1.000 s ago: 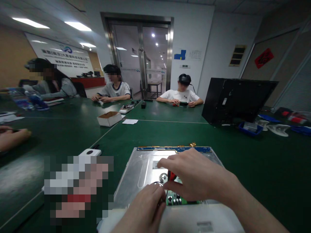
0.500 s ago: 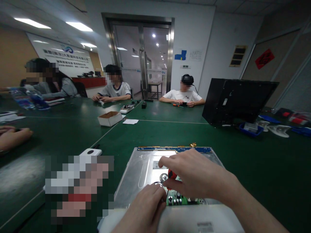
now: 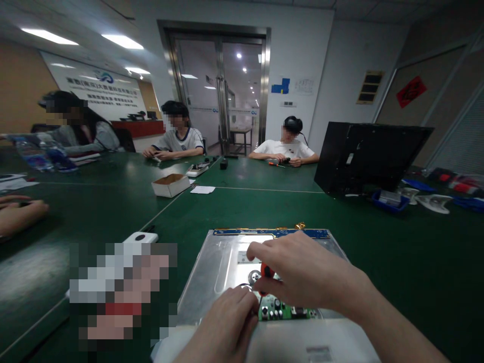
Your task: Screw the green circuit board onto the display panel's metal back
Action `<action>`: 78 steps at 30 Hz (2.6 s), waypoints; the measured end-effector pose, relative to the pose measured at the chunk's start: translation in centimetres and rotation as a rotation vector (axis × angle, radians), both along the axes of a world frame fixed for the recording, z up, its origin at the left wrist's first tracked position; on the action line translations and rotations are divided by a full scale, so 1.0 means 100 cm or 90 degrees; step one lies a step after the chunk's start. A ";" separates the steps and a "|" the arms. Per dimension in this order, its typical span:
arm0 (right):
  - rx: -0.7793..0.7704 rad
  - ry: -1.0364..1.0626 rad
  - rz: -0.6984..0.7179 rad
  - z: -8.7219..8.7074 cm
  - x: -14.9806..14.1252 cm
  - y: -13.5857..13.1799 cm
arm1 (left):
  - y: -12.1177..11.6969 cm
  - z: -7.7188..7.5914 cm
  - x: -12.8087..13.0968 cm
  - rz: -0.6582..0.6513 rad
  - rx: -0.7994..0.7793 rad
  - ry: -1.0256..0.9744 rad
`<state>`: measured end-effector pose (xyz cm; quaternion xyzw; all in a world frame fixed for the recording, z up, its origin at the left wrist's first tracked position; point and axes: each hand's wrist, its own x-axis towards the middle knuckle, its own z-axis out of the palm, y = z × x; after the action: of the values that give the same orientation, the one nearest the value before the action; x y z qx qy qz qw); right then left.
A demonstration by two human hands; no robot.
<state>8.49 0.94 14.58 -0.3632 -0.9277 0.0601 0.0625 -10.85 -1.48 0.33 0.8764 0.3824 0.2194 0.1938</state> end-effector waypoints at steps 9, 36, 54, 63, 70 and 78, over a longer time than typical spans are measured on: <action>0.015 0.016 0.029 0.003 0.002 -0.007 | 0.000 0.001 0.001 0.002 0.010 -0.028; 0.024 -0.012 0.001 -0.001 0.000 0.000 | -0.002 0.004 0.001 0.008 -0.023 0.009; 0.031 -0.001 0.021 0.001 0.000 -0.004 | -0.004 0.004 0.001 0.014 -0.006 0.001; 0.044 -0.028 -0.037 0.000 -0.002 -0.004 | -0.003 0.003 0.002 0.023 -0.010 0.023; 0.015 0.006 0.033 0.004 0.003 -0.006 | -0.002 0.004 0.001 0.009 -0.006 0.012; 0.018 -0.008 0.036 0.004 0.001 -0.007 | -0.003 0.007 0.002 0.012 -0.020 0.025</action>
<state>8.62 0.26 14.96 -0.3364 -0.9387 0.0463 0.0601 -10.60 -1.74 1.01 0.8737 0.3978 0.1980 0.1979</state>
